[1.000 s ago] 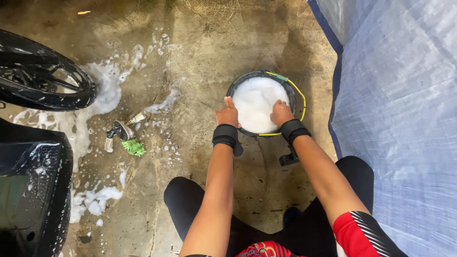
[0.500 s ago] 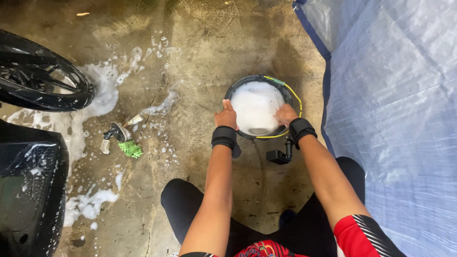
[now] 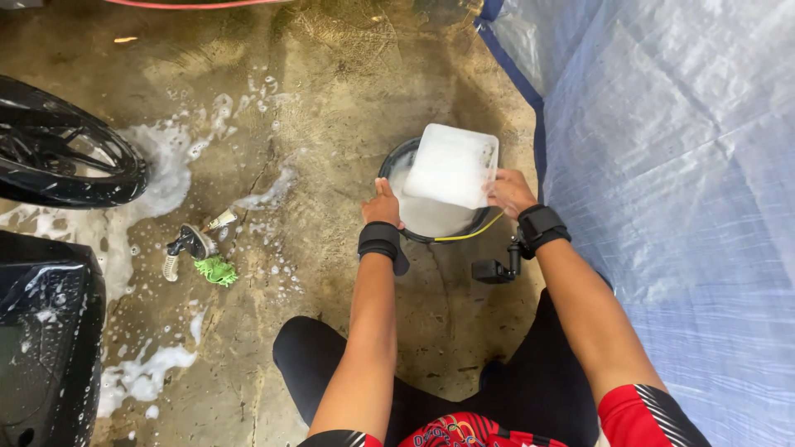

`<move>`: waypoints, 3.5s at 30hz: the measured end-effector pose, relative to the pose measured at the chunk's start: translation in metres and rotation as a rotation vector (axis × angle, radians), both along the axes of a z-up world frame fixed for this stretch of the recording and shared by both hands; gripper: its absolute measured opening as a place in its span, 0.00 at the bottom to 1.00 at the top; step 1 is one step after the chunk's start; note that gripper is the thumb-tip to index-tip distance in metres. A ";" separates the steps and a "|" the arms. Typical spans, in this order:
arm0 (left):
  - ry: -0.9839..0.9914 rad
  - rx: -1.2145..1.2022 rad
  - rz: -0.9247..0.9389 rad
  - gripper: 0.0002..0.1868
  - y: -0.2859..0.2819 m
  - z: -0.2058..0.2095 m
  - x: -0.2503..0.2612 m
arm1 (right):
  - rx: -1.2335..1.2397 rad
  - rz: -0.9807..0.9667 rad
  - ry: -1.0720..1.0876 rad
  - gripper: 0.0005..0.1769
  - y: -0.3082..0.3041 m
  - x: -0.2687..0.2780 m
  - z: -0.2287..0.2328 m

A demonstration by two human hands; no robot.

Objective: The person washes a scooter by scrubbing its surfaces with a cloth, then with a brush, and then again with a cloth, dipping the cloth in soapy water from a bucket and pouring water onto the floor with a container.

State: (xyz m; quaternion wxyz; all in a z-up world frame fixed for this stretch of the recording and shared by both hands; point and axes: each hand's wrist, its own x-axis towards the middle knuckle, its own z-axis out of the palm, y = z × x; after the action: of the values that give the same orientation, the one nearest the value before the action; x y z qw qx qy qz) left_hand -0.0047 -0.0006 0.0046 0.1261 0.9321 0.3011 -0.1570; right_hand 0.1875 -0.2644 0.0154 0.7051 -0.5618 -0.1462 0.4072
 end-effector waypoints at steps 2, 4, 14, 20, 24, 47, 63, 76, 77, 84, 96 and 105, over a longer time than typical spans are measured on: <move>-0.003 -0.001 -0.002 0.70 -0.001 0.009 -0.003 | -0.045 -0.049 -0.035 0.21 -0.004 0.007 0.017; -0.009 -0.010 0.001 0.70 -0.004 0.010 -0.005 | -0.097 -0.093 -0.073 0.22 -0.012 0.012 0.033; 0.033 -0.026 0.002 0.69 -0.002 0.008 0.000 | -0.134 -0.259 -0.252 0.27 -0.031 0.007 0.154; 0.107 -0.050 0.005 0.66 -0.005 0.018 -0.003 | -0.136 -0.326 -0.431 0.30 -0.041 -0.003 0.209; 0.101 -0.015 -0.009 0.68 -0.005 0.017 -0.002 | -0.100 -0.351 -0.551 0.37 -0.041 -0.021 0.259; 0.049 -0.017 0.000 0.71 0.005 -0.005 0.003 | -0.536 -0.072 -1.211 0.45 0.043 -0.109 0.083; -0.027 0.031 0.002 0.72 -0.001 0.002 0.001 | -0.905 0.047 -0.932 0.42 0.077 -0.087 -0.032; 0.024 0.001 -0.020 0.73 0.000 0.007 -0.003 | -0.599 -0.246 -0.166 0.23 0.050 -0.015 -0.141; 0.012 -0.018 -0.023 0.72 0.002 0.006 -0.003 | -0.442 -0.185 -0.045 0.21 0.043 -0.009 -0.151; 0.012 -0.036 -0.002 0.69 0.000 0.015 -0.006 | -0.261 -0.158 0.027 0.19 0.030 -0.032 -0.071; -0.005 0.003 -0.027 0.71 0.001 0.010 -0.007 | -0.199 -0.299 -0.112 0.27 -0.009 -0.015 0.055; 0.044 -0.015 -0.052 0.70 0.004 0.006 -0.006 | -0.231 -0.353 -0.289 0.43 -0.029 -0.024 0.142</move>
State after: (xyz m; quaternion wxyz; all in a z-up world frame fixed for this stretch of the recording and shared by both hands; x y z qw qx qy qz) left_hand -0.0107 0.0030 0.0105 0.1223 0.9349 0.2783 -0.1832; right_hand 0.1638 -0.2930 0.1574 0.6683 -0.7077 -0.0978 0.2074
